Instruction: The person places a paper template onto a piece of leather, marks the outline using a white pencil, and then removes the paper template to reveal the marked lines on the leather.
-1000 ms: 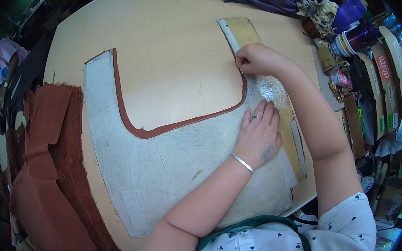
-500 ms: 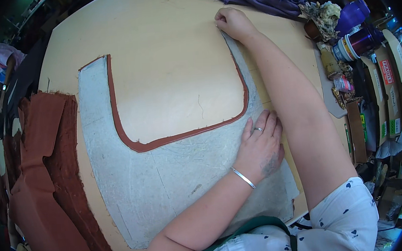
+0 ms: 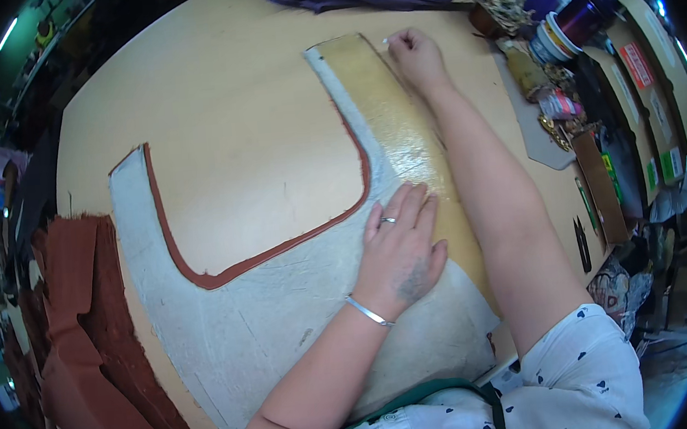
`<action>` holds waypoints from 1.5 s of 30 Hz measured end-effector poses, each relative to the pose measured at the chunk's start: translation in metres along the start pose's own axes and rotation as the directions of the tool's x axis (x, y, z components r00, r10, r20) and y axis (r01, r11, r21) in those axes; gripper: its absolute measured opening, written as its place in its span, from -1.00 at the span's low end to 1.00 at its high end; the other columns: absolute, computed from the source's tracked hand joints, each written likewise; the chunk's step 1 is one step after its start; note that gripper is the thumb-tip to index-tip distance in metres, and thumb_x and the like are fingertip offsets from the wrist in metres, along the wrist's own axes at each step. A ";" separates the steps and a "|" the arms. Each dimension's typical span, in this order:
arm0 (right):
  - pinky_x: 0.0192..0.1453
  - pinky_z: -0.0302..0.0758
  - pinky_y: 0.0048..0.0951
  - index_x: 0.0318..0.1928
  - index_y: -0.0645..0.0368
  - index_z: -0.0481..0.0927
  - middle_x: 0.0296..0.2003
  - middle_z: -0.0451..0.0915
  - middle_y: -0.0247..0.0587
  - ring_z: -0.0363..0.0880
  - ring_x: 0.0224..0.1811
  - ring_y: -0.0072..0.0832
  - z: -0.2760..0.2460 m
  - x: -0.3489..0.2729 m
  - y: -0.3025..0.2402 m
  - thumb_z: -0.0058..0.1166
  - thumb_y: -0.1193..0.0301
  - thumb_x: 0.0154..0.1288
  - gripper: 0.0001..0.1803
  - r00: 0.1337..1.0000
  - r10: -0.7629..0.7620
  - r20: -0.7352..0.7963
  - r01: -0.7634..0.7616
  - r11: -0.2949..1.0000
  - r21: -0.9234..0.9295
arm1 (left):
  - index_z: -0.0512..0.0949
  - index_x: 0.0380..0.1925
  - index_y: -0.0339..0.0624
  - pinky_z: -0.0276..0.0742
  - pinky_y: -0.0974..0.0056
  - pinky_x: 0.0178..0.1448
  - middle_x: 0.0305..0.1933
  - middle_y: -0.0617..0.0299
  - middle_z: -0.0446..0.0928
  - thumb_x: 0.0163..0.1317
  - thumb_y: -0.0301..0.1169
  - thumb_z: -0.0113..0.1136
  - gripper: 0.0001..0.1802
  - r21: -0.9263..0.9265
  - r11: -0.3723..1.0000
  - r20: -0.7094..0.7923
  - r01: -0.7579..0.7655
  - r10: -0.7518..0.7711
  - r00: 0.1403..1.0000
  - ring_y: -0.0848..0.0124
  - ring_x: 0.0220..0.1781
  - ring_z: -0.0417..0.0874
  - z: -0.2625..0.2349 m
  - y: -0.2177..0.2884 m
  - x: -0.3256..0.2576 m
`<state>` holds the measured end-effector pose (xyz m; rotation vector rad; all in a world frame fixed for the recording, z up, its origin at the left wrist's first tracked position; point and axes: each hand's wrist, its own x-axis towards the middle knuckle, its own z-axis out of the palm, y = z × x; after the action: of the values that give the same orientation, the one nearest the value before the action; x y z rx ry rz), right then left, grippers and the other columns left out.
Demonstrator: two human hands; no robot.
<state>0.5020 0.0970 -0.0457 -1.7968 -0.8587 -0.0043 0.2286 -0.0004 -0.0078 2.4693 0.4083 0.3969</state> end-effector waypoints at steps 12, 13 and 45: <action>-0.16 0.43 -0.17 -0.30 0.11 0.44 -0.39 0.57 -0.10 0.49 -0.24 -0.14 -0.010 -0.029 -0.020 -0.05 0.35 0.24 -0.89 0.938 -0.325 0.122 0.344 0.915 -0.211 | 0.49 -0.06 -0.13 0.26 0.10 0.22 0.12 -0.01 0.36 0.17 -0.35 0.07 -0.68 0.270 0.961 -0.255 0.056 0.015 0.967 0.05 0.20 0.33 -0.047 -0.108 0.088; -0.17 0.43 -0.16 -0.29 0.12 0.44 -0.39 0.56 -0.09 0.50 -0.25 -0.13 -0.010 -0.027 -0.019 -0.05 0.36 0.23 -0.88 0.944 -0.314 0.103 0.328 0.927 -0.182 | 0.48 -0.01 -0.07 0.20 0.01 0.26 0.17 0.01 0.33 0.19 -0.27 0.06 -0.64 0.374 0.922 -0.234 0.097 -0.007 0.972 0.05 0.25 0.27 -0.051 -0.112 0.096; -0.28 0.50 -0.49 -0.33 0.19 0.55 -0.54 0.58 -0.20 0.57 -0.48 -0.47 -0.003 -0.015 -0.006 0.14 0.35 0.06 -0.80 0.999 -0.004 0.032 -0.002 0.984 0.180 | 0.45 0.04 0.19 -0.11 -0.27 0.30 0.32 0.11 0.17 -0.11 0.22 0.20 -0.31 0.326 0.912 -0.109 0.251 -0.227 0.968 0.20 0.40 0.03 -0.081 -0.192 0.181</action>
<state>0.4887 0.0874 -0.0454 -1.6301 -0.8552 0.0990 0.3247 0.2578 -0.0268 2.6936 0.8634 0.3318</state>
